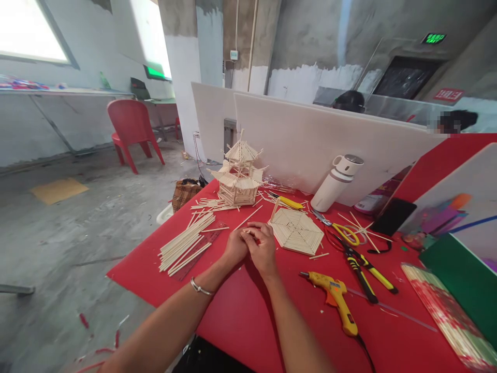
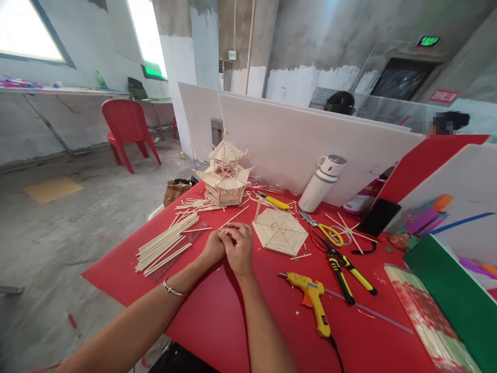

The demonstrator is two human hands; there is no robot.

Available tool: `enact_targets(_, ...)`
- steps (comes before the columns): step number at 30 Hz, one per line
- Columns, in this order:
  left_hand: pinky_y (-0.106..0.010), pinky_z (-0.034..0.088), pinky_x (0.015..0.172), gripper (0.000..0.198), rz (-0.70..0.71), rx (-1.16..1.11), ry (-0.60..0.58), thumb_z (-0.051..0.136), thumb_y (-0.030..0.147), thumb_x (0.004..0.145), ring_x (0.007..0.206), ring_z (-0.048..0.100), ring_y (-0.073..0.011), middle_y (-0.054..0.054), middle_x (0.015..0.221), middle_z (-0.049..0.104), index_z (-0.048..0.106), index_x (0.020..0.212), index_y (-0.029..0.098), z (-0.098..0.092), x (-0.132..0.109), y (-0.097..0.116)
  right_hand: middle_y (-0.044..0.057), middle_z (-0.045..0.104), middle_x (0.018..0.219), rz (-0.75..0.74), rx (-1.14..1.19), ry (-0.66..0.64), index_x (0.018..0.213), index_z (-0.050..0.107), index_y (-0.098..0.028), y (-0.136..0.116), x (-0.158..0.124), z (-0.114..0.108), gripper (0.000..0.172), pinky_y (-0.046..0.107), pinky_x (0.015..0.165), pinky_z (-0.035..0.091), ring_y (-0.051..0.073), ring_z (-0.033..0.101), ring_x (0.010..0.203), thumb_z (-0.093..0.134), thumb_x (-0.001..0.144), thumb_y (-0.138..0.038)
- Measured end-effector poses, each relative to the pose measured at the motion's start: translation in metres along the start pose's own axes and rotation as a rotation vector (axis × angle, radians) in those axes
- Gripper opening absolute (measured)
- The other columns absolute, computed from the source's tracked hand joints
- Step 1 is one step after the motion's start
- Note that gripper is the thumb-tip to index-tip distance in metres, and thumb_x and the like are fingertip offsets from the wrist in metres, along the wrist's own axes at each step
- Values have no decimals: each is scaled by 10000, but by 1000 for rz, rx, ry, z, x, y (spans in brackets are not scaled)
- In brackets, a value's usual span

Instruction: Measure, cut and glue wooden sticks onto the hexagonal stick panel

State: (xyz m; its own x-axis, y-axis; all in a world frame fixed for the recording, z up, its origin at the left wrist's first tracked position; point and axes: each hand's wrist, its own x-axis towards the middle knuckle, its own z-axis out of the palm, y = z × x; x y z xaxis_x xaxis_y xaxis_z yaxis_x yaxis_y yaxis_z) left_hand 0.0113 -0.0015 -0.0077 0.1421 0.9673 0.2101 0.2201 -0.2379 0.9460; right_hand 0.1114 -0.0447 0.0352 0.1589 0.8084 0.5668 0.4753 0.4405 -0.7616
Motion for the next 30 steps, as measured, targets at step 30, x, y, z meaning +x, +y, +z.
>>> enact_targets(30, -339, 496, 898, 430, 25, -183, -65, 560, 465, 892, 889, 675, -219, -109, 1015, 762, 749, 1078, 126, -9, 0, 16, 67, 715, 863, 145, -72, 238, 845, 724, -199, 21, 0, 3, 338, 339, 832, 461, 210, 613, 852, 556, 926, -480)
